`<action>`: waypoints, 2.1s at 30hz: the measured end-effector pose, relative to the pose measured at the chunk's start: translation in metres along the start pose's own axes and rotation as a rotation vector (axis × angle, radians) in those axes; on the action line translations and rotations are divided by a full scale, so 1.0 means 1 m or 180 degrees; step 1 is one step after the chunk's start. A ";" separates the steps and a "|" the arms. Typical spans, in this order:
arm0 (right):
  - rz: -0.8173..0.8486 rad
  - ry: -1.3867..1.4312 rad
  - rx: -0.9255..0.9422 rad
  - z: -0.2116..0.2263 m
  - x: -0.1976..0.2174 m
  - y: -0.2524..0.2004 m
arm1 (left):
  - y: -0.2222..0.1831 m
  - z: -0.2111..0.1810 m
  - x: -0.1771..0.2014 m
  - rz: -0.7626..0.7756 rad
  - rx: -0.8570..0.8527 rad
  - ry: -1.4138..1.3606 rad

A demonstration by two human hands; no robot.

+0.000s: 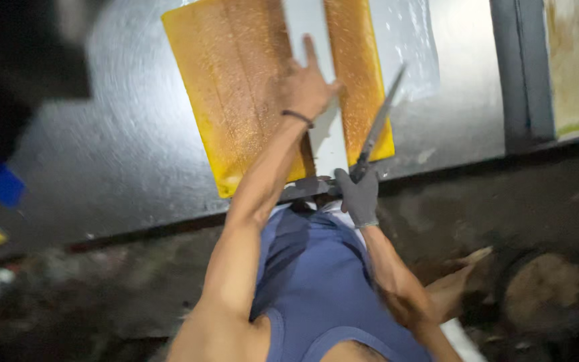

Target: The person cuts a large flat slab of cake into smaller rectangular pieces using a knife and a guide, then picks up the pieces by hand and arranges them neatly into a metal tray.

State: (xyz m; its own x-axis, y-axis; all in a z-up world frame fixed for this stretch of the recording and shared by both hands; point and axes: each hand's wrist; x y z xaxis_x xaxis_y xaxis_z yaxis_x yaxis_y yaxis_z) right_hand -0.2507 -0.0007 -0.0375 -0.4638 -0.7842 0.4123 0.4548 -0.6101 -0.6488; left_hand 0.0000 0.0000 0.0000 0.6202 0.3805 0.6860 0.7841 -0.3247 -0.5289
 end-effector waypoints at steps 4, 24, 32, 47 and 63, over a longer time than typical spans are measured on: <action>-0.0222 0.0876 0.0673 -0.016 0.004 0.025 | 0.034 0.006 -0.046 -0.0335 -0.0392 -0.0122; -0.0280 -0.0083 0.0678 -0.042 0.016 0.049 | 0.047 0.016 -0.081 -0.0761 -0.0548 -0.0382; 0.0107 0.0505 0.0303 -0.013 0.021 0.028 | 0.061 0.016 -0.078 -0.0604 -0.0472 -0.0204; 0.0337 0.0451 0.0400 -0.008 0.026 0.033 | 0.118 0.049 -0.136 -0.0354 -0.1230 -0.0521; -0.0407 -0.0323 0.1457 0.008 0.107 0.062 | 0.062 0.040 -0.059 -0.0306 -0.1276 0.0150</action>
State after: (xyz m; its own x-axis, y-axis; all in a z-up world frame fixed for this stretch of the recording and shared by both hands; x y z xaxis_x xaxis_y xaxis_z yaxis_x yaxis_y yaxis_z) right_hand -0.2660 -0.1233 -0.0293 -0.4717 -0.6928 0.5454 0.6972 -0.6718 -0.2503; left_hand 0.0132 -0.0081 -0.0927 0.5357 0.3884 0.7498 0.7621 -0.6047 -0.2313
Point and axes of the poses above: each hand's wrist, its own y-axis towards the middle knuckle, its own x-axis out of the back of the hand, z = x × y, and after that the axes turned 14 degrees about -y, right-handed
